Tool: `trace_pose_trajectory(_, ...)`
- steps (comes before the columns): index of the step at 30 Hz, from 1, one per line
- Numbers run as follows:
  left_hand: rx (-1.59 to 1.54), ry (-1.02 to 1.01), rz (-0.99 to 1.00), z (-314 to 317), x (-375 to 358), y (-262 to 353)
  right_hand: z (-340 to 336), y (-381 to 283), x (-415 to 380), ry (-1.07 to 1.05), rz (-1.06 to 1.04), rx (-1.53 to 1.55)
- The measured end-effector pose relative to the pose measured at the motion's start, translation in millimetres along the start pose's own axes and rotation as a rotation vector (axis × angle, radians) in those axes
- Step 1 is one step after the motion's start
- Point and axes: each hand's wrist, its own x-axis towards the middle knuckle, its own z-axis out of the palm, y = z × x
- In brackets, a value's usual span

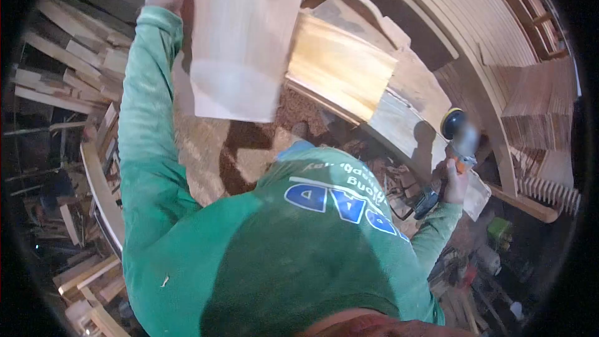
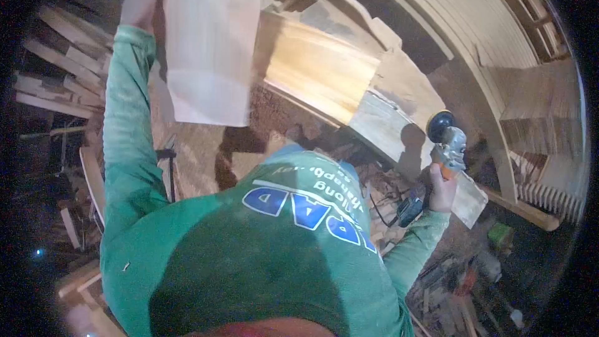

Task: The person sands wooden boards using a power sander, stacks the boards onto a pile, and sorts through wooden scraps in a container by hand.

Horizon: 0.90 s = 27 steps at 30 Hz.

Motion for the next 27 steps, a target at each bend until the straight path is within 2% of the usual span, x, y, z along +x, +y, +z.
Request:
trace_pose_trajectory(1,-0.341,0.027,-0.122,1,9,0,2,3,1,0.004,-0.016,-0.009)
trace_pose_trajectory(2,-0.494,0.133,-0.02,-39,65,-59,0,6,0,0.018,-0.031,-0.021)
trace_pose_trajectory(5,-0.725,0.212,0.02,-22,59,-92,-14,30,4,0.055,-0.097,-0.07)
trace_pose_trajectory(7,-0.581,0.317,0.074,-6,54,-126,-12,31,0,0.081,-0.089,-0.083)
trace_pose_trajectory(8,-0.798,0.377,-0.06,8,48,-130,-12,32,0,0.084,-0.072,-0.077)
trace_pose_trajectory(10,-0.951,0.329,-0.103,14,41,-162,-20,30,-5,0.056,0.0,-0.031)
trace_pose_trajectory(13,-1.009,0.289,-0.223,6,25,-200,-15,11,-14,0.043,0.063,0.022)
trace_pose_trajectory(14,-0.958,0.335,-0.192,4,22,-200,-7,12,-11,0.116,-0.062,-0.018)
trace_pose_trajectory(16,-0.868,0.413,-0.152,7,13,-201,-3,3,-16,0.098,-0.002,-0.012)
trace_pose_trajectory(17,-0.909,0.398,-0.272,6,-1,-180,-2,-7,-20,0.105,0.03,-0.012)
trace_pose_trajectory(18,-0.902,0.387,-0.315,-8,1,-200,-18,15,-13,0.134,0.038,-0.04)
trace_pose_trajectory(19,-0.77,0.357,-0.305,-15,-2,-198,-11,8,-15,0.162,0.03,-0.045)
trace_pose_trajectory(20,-0.655,0.29,-0.2,-27,2,-213,-13,14,-13,0.189,-0.032,-0.084)
trace_pose_trajectory(21,-0.545,0.237,-0.09,-38,7,-229,-11,6,-15,0.15,0.031,-0.054)
trace_pose_trajectory(22,-0.613,0.167,-0.174,-45,5,-209,-4,3,-16,0.157,-0.033,-0.028)
trace_pose_trajectory(23,-0.479,0.142,-0.215,-43,2,-182,2,1,-15,0.187,0.026,0.01)
trace_pose_trajectory(25,-0.43,0.117,-0.302,-18,6,-147,-3,11,-9,0.186,0.019,0.004)
trace_pose_trajectory(26,-0.437,-0.016,-0.263,-16,26,-149,-3,14,-8,0.204,0.019,-0.017)
trace_pose_trajectory(27,-0.372,-0.041,-0.231,8,28,-123,-3,17,-9,0.217,0.018,-0.037)
